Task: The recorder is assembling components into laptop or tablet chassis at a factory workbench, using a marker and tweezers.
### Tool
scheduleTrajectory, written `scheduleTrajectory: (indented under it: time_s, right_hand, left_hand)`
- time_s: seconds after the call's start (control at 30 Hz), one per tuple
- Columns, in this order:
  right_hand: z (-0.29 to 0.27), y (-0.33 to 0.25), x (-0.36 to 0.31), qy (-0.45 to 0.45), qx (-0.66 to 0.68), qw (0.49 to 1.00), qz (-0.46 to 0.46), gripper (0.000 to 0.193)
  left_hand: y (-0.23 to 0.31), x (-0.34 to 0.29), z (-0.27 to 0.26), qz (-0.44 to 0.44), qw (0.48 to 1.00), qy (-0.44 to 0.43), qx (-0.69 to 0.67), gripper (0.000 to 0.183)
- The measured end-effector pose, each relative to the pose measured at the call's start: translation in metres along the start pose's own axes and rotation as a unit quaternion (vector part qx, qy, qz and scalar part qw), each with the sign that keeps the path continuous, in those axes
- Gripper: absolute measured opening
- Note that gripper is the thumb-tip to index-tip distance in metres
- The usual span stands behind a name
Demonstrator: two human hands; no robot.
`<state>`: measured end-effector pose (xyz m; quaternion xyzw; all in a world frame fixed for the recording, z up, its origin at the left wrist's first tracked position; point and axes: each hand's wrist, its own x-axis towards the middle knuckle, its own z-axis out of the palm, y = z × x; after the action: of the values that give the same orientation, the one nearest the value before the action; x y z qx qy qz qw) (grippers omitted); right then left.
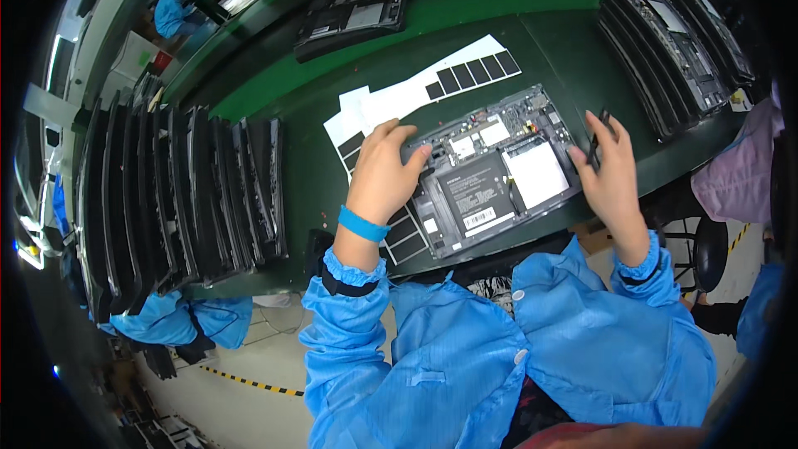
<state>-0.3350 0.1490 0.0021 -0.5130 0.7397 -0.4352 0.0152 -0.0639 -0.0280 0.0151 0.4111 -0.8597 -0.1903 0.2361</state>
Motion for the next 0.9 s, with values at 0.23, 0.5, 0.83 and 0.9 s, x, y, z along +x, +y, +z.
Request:
scheduleTrajectory:
  time_s: [0.23, 0.5, 0.83, 0.9]
  right_hand:
    - [0.064, -0.05, 0.123, -0.275, 0.295, 0.914, 0.032, 0.043]
    - [0.13, -0.02, 0.161, -0.287, 0.256, 0.917, 0.109, 0.028]
    - [0.142, -0.012, 0.157, -0.229, 0.299, 0.922, 0.085, 0.025]
    - [0.142, -0.013, 0.158, -0.237, 0.299, 0.921, 0.085, 0.024]
  left_hand:
    - [-0.016, 0.059, 0.03, 0.086, 0.996, -0.002, 0.035, 0.044]
    - [-0.013, 0.064, 0.041, 0.072, 0.988, -0.096, 0.092, 0.055]
    - [-0.018, 0.063, 0.047, 0.079, 0.988, -0.076, 0.105, 0.056]
    - [-0.018, 0.063, 0.047, 0.078, 0.988, -0.078, 0.103, 0.056]
